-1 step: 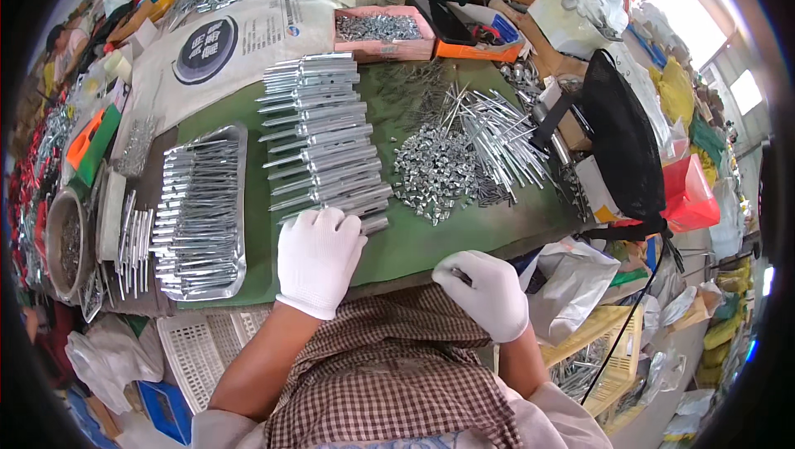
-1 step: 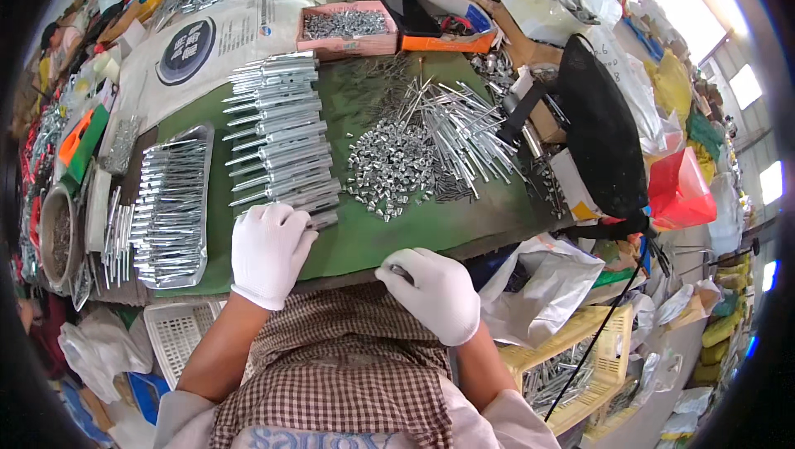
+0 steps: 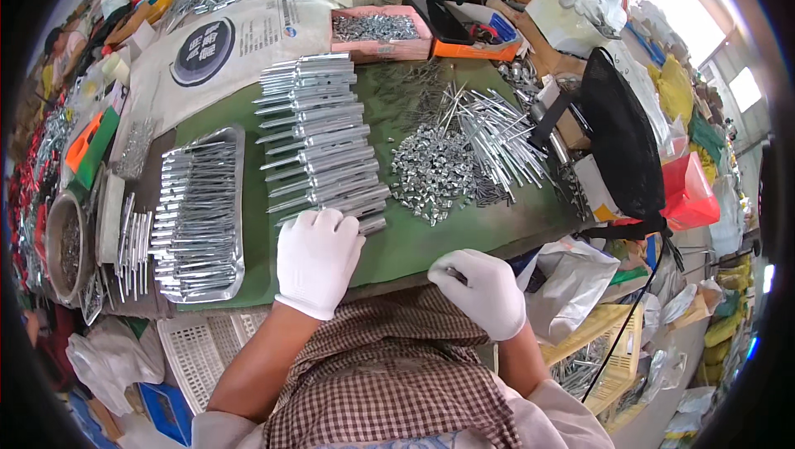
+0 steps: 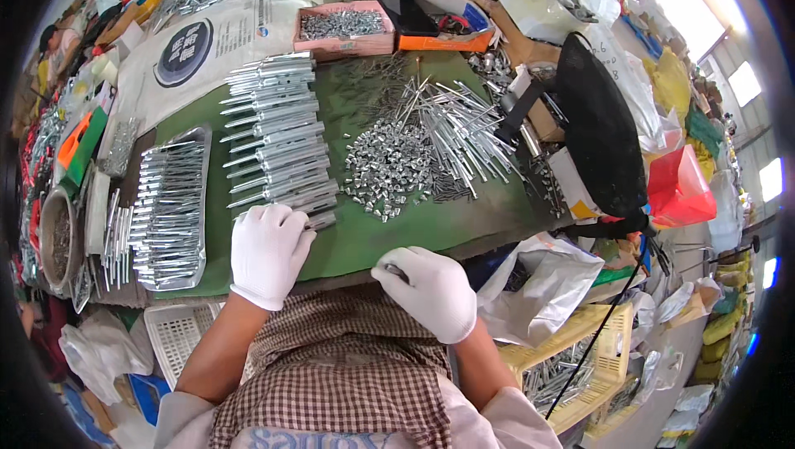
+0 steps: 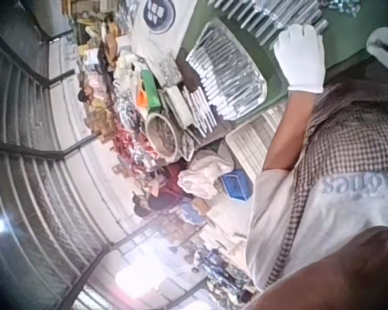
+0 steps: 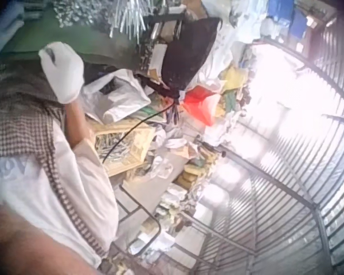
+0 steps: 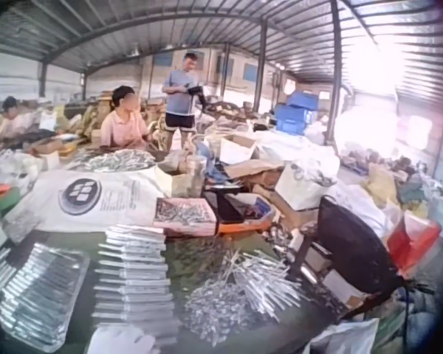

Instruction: The person puts on a pair of white gloves by hand and assembles metal components by inserting small pins and fasteners into metal rods.

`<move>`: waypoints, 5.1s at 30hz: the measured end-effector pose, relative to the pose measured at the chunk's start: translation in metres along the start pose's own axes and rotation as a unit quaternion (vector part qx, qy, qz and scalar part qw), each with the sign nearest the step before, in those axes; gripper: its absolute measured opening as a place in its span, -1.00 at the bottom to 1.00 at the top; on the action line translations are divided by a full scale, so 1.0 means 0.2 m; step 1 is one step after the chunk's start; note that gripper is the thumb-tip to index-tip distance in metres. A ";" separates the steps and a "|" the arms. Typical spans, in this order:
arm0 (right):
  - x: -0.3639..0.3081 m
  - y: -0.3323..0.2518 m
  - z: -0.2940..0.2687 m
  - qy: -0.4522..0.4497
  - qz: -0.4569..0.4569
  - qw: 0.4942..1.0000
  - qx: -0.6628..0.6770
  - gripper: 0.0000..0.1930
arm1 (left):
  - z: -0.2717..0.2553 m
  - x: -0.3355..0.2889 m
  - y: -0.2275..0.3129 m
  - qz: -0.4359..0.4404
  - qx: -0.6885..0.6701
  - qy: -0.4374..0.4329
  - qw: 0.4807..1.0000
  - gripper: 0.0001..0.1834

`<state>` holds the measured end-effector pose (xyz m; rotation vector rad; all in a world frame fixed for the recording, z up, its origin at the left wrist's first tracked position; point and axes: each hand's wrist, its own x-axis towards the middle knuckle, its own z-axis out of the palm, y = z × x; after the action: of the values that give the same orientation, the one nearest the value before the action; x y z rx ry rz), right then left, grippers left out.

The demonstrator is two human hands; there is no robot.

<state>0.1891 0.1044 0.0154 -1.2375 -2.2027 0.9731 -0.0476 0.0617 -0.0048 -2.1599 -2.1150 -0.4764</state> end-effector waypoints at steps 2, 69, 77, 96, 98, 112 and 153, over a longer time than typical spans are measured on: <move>0.02 0.00 0.00 -0.016 -0.001 1.000 0.011 -0.87 | 0.02 0.02 0.00 0.012 -0.015 0.015 1.000 -0.79; 0.44 0.06 0.04 0.067 -0.137 0.971 -0.182 -0.87 | -0.09 0.02 0.11 0.003 -0.081 -0.141 0.987 -0.81; 0.22 -0.02 0.16 0.043 -0.089 0.995 0.008 -0.92 | -0.07 0.02 0.11 0.022 -0.086 -0.102 0.991 -0.81; 0.13 0.06 0.06 0.188 -0.058 0.979 -0.052 -0.89 | -0.08 0.01 0.13 0.026 -0.066 -0.119 0.990 -0.81; 0.18 0.12 -0.01 0.205 0.034 0.976 -0.070 -0.89 | -0.07 0.00 0.15 0.034 -0.069 -0.117 0.990 -0.82; 0.17 0.19 -0.03 0.191 0.059 0.974 -0.110 -0.90 | -0.05 0.02 0.21 0.046 -0.059 -0.108 0.991 -0.83; 0.30 0.04 0.16 0.060 0.033 0.682 0.728 -0.42 | -0.06 0.04 0.19 0.082 -0.064 -0.174 0.979 -0.67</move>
<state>0.1433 0.1476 -0.0100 -0.4701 -0.6232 1.9230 -0.0113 0.0635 0.0150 -2.6321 -2.0866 -0.2381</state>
